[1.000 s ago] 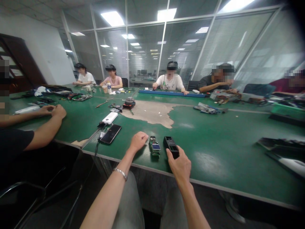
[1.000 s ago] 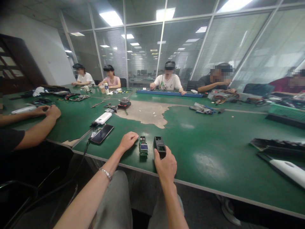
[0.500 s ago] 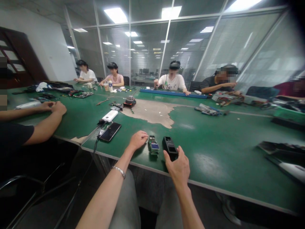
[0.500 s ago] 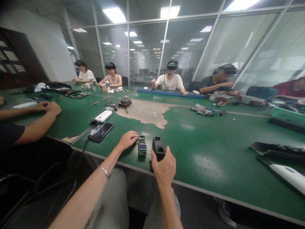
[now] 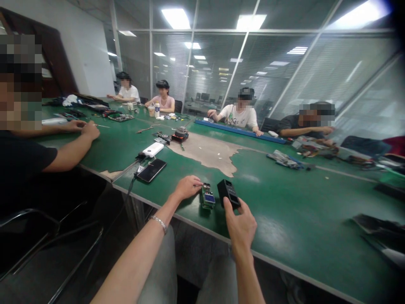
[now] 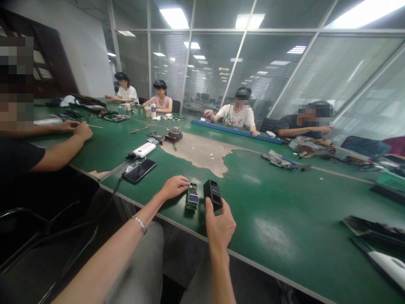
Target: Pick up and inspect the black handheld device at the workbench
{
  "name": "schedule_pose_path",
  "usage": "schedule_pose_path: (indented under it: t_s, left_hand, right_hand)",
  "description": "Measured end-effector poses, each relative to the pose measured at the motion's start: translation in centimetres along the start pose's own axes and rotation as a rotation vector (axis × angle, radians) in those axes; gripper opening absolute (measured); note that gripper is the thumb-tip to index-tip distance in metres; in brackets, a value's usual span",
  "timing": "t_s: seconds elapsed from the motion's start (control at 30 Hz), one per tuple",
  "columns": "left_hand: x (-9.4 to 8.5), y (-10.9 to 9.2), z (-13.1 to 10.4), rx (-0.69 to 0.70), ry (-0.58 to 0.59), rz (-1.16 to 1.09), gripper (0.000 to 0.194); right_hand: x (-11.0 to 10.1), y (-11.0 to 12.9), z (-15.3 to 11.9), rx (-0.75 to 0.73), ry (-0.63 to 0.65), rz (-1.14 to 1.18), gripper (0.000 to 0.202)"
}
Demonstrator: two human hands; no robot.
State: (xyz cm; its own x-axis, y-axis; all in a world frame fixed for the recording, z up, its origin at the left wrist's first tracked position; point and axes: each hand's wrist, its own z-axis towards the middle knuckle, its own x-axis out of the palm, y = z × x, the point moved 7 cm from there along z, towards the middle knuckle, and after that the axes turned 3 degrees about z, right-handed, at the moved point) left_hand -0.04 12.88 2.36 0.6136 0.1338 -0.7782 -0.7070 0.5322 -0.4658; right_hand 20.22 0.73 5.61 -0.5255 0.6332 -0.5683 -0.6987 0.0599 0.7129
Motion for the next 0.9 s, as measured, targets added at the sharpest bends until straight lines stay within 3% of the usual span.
schedule_pose_path:
  t_s: [0.13,0.23,0.5,0.9]
  left_hand:
    - [-0.2,-0.1,-0.2,0.005,-0.004,-0.017,0.025]
    - [-0.3,-0.1,-0.2,0.013,-0.019,-0.022,0.025]
    - [-0.5,0.7,-0.3,-0.064,-0.105,-0.072,0.024]
    - [-0.7,0.2,0.0,-0.024,-0.096,-0.054,0.027]
  right_hand:
    - [0.6,3.8,0.6,-0.091,0.045,-0.002,0.054]
    - [1.8,5.3,0.7,-0.105,0.121,-0.078,0.051]
    - [3.0,6.2,-0.4,-0.120,0.188,-0.233,0.054]
    - [3.3,6.0,-3.1,-0.174,0.177,-0.368,0.052]
